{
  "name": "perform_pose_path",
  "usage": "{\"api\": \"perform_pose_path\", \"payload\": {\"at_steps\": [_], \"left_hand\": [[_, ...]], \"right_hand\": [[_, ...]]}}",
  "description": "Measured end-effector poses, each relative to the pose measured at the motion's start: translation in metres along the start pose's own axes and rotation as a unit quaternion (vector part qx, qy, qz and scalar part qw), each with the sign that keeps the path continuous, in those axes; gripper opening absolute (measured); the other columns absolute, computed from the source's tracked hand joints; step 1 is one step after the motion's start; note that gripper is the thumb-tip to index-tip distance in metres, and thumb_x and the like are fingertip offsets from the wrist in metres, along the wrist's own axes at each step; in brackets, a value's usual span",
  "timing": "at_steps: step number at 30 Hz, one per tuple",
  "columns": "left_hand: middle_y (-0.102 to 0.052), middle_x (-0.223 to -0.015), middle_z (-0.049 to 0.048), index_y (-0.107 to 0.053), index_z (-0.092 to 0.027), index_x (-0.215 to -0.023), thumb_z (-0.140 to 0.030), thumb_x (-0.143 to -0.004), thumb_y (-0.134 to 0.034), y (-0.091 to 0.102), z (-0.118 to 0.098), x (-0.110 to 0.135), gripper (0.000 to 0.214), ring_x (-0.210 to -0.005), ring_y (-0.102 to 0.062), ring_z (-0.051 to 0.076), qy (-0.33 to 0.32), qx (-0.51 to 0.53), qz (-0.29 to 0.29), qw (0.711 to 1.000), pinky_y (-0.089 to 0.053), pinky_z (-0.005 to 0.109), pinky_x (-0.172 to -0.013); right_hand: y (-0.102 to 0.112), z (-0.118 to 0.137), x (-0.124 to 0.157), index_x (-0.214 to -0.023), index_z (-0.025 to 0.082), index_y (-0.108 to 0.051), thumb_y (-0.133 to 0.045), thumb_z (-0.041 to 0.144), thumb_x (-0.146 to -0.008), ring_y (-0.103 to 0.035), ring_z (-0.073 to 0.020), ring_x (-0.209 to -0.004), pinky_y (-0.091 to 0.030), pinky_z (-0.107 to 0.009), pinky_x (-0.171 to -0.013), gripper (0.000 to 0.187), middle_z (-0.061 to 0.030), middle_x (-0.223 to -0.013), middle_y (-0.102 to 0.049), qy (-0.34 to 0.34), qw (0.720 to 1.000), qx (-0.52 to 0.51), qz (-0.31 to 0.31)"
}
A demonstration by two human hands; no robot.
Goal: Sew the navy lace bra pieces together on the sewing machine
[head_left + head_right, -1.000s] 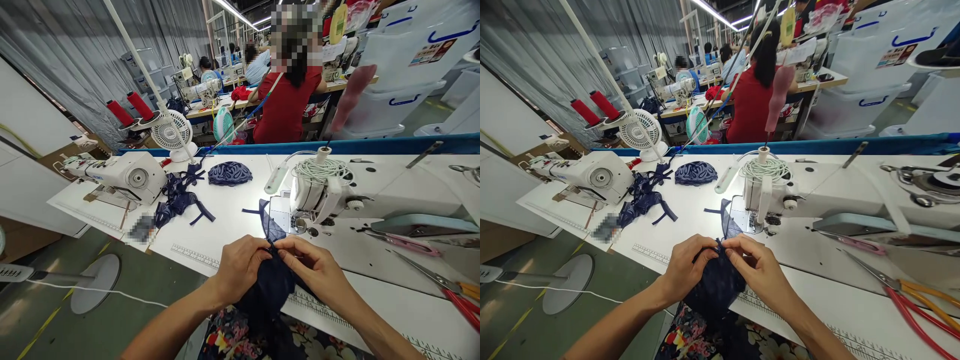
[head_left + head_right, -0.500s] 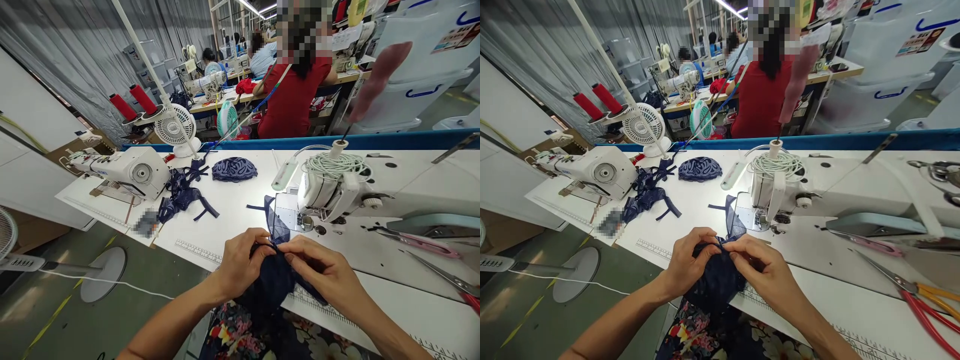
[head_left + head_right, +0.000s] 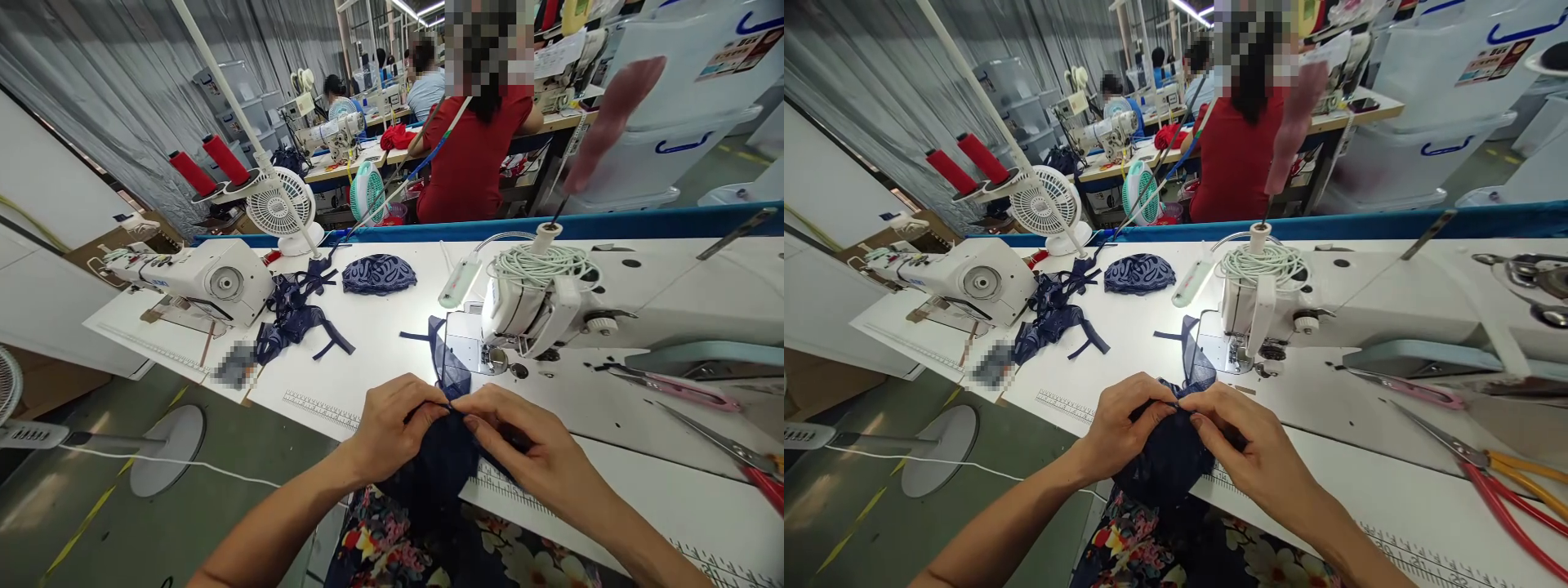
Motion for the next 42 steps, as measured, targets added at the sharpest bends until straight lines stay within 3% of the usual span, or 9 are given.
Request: {"api": "perform_pose_path", "payload": {"at_steps": [5, 11, 16, 25, 30, 32, 37, 40, 42], "left_hand": [[-0.063, -0.083, 0.0029, -0.062, -0.018, -0.091, -0.016, -0.093, -0.058, 0.002, 0.002, -0.004, 0.005, -0.079, -0.059, 0.014, 0.053, -0.003, 0.016, 0.998, -0.046, 0.026, -0.072], [-0.062, -0.084, 0.0028, -0.060, -0.019, -0.093, -0.017, -0.094, -0.055, 0.000, 0.002, -0.006, 0.006, -0.080, -0.057, 0.015, 0.041, -0.026, 0.028, 0.998, -0.044, 0.027, -0.073], [-0.063, -0.084, 0.0027, -0.062, -0.020, -0.089, -0.020, -0.093, -0.056, 0.003, 0.001, -0.007, 0.007, -0.082, -0.055, 0.016, 0.080, -0.004, 0.037, 0.996, -0.044, 0.028, -0.073], [-0.066, -0.097, 0.0062, -0.064, -0.017, -0.088, -0.033, -0.092, -0.061, 0.003, 0.007, -0.008, 0.017, -0.095, -0.060, 0.019, 0.223, 0.211, 0.113, 0.945, -0.047, 0.031, -0.090], [-0.065, -0.091, 0.0058, -0.063, -0.017, -0.088, -0.037, -0.093, -0.059, 0.005, 0.004, 0.018, 0.021, -0.089, -0.060, 0.017, 0.207, 0.229, 0.127, 0.942, -0.049, 0.029, -0.086], [-0.064, -0.089, 0.0057, -0.063, -0.017, -0.088, -0.038, -0.092, -0.059, 0.011, 0.016, 0.030, 0.022, -0.087, -0.060, 0.017, 0.219, 0.244, 0.132, 0.935, -0.049, 0.028, -0.082], [-0.060, -0.076, 0.0015, -0.062, -0.017, -0.084, -0.039, -0.087, -0.064, 0.073, 0.072, -0.002, 0.022, -0.071, -0.056, 0.014, 0.223, 0.154, 0.035, 0.962, -0.047, 0.024, -0.064], [-0.062, -0.080, 0.0021, -0.063, -0.019, -0.086, -0.032, -0.088, -0.061, 0.137, 0.072, -0.054, 0.013, -0.076, -0.059, 0.017, 0.101, -0.049, -0.101, 0.988, -0.049, 0.029, -0.071], [-0.067, -0.090, 0.0038, -0.063, -0.021, -0.090, -0.024, -0.089, -0.059, 0.164, 0.052, -0.072, 0.005, -0.088, -0.061, 0.019, -0.027, -0.221, -0.178, 0.958, -0.049, 0.034, -0.085]], "right_hand": [[0.005, 0.000, 0.004, -0.115, 0.029, -0.061, -0.037, 0.026, -0.100, -0.054, -0.0135, -0.069, -0.043, -0.027, -0.057, 0.028, -0.0061, -0.099, -0.058, 0.035, 0.996, 0.079, 0.027], [0.000, 0.002, 0.000, -0.105, 0.028, -0.061, -0.048, 0.045, -0.096, -0.059, -0.0162, -0.085, -0.049, -0.025, -0.061, 0.024, -0.0070, -0.119, -0.056, -0.099, 0.991, 0.010, 0.087], [-0.001, -0.001, -0.005, -0.071, 0.022, -0.059, -0.055, 0.048, -0.091, -0.060, -0.0217, -0.101, -0.049, -0.029, -0.080, 0.033, -0.0051, -0.102, -0.065, -0.119, 0.992, -0.025, 0.041], [0.012, 0.004, 0.000, -0.070, 0.023, -0.054, -0.057, 0.039, -0.090, -0.060, -0.0162, -0.069, -0.044, -0.026, -0.057, 0.025, -0.0013, -0.076, -0.065, -0.118, 0.993, 0.028, -0.010], [0.005, 0.021, 0.011, -0.110, 0.026, -0.061, -0.048, 0.029, -0.097, -0.061, -0.0161, -0.076, -0.046, -0.027, -0.061, 0.019, -0.0044, -0.091, -0.067, 0.004, 0.990, 0.139, 0.014], [-0.008, 0.028, 0.003, -0.105, 0.026, -0.063, -0.045, 0.020, -0.097, -0.059, -0.0159, -0.076, -0.046, -0.027, -0.065, 0.021, -0.0041, -0.087, -0.066, 0.051, 0.978, 0.194, 0.064], [-0.049, 0.048, -0.092, -0.074, 0.017, -0.063, -0.050, 0.007, -0.085, -0.059, -0.0143, -0.070, -0.037, -0.020, -0.055, 0.020, -0.0054, -0.078, -0.062, 0.105, 0.908, 0.405, 0.005], [-0.063, 0.070, -0.165, -0.109, 0.011, -0.062, -0.021, 0.011, -0.097, -0.063, -0.0074, -0.080, -0.035, -0.015, -0.064, 0.042, -0.0044, -0.092, -0.061, 0.115, 0.902, 0.414, -0.042], [-0.063, 0.080, -0.192, -0.119, 0.012, -0.057, -0.010, 0.014, -0.099, -0.063, -0.0083, -0.088, -0.037, -0.016, -0.069, 0.050, -0.0039, -0.095, -0.061, 0.135, 0.902, 0.405, -0.065]]}}
Point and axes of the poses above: each hand's wrist, its own x-axis away from the middle knuckle, its own y-axis out of the back of the hand, z = x × y, the point moved 3 cm from there along -x, towards the middle knuckle
